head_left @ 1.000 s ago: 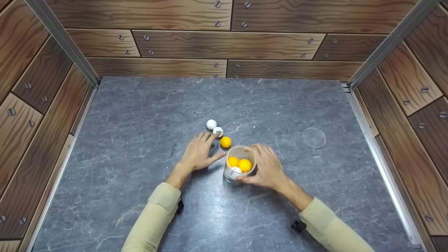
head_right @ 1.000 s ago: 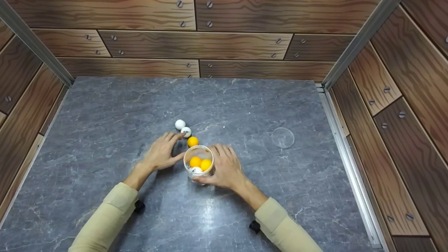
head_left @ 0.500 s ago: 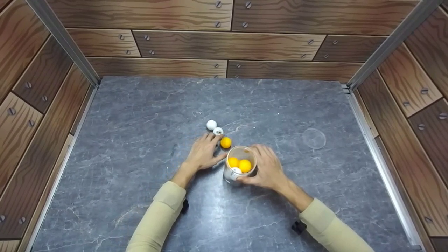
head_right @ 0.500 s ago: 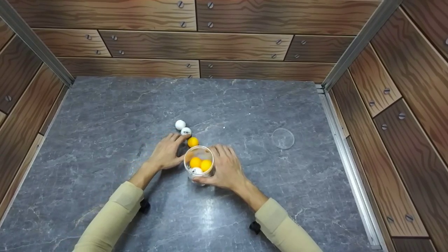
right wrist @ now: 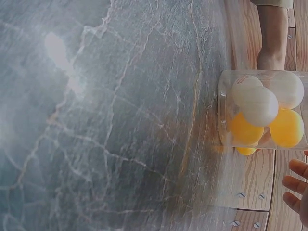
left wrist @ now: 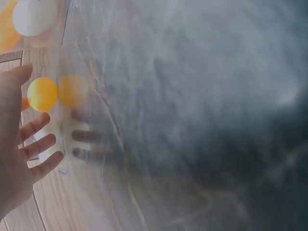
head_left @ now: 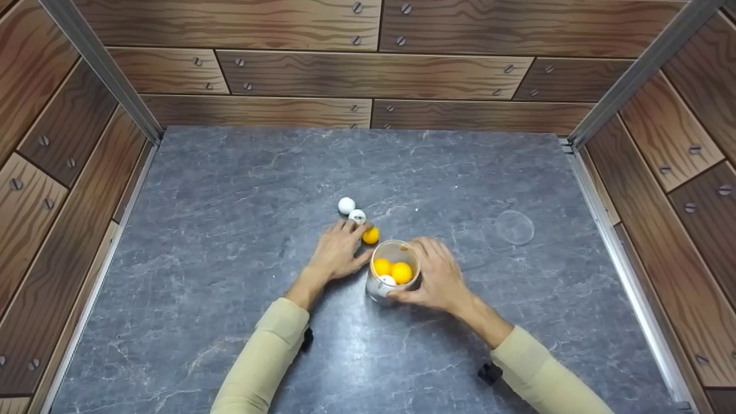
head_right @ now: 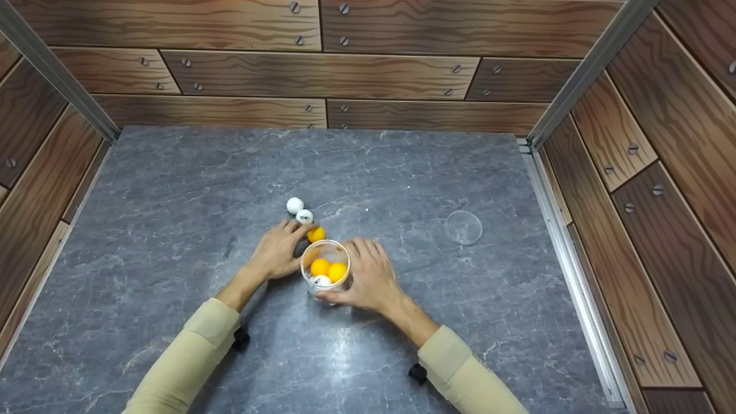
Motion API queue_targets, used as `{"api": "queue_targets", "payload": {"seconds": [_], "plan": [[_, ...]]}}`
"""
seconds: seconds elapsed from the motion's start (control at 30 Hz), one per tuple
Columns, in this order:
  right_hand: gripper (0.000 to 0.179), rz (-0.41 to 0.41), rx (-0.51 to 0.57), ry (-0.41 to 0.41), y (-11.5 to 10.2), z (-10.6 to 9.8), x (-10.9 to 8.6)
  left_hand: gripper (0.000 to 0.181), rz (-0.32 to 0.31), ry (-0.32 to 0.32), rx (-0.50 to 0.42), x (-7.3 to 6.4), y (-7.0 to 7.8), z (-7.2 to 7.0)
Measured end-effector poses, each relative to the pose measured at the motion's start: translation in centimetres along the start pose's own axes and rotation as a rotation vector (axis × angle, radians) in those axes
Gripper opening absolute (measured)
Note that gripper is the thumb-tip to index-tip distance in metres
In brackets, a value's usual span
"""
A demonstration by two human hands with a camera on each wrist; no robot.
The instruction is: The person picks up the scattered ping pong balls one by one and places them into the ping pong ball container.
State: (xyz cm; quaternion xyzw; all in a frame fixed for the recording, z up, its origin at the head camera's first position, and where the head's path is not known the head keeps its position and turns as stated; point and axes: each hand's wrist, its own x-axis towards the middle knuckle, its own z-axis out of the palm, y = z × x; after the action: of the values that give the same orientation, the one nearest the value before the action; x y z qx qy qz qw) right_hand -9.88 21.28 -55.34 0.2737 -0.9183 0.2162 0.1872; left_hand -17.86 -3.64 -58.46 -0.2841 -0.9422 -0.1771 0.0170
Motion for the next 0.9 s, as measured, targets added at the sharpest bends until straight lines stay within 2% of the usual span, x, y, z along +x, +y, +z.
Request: {"api": "queue_targets", "payload": {"seconds": [0.4,0.67,0.9], "plan": [[0.106,-0.008,-0.007,0.004,0.09,0.16,-0.09,0.048,0.027,0.006,0.079,-0.11,0.33,0.46],[0.106,0.006,-0.003,-0.002,0.00,0.05,-0.05,0.042,0.063,0.046,0.089,-0.23,0.51,0.44],[0.109,0.010,-0.010,0.004,-0.02,0.02,-0.01,0.044,0.091,0.077,0.116,-0.38,0.41,-0.07]]}}
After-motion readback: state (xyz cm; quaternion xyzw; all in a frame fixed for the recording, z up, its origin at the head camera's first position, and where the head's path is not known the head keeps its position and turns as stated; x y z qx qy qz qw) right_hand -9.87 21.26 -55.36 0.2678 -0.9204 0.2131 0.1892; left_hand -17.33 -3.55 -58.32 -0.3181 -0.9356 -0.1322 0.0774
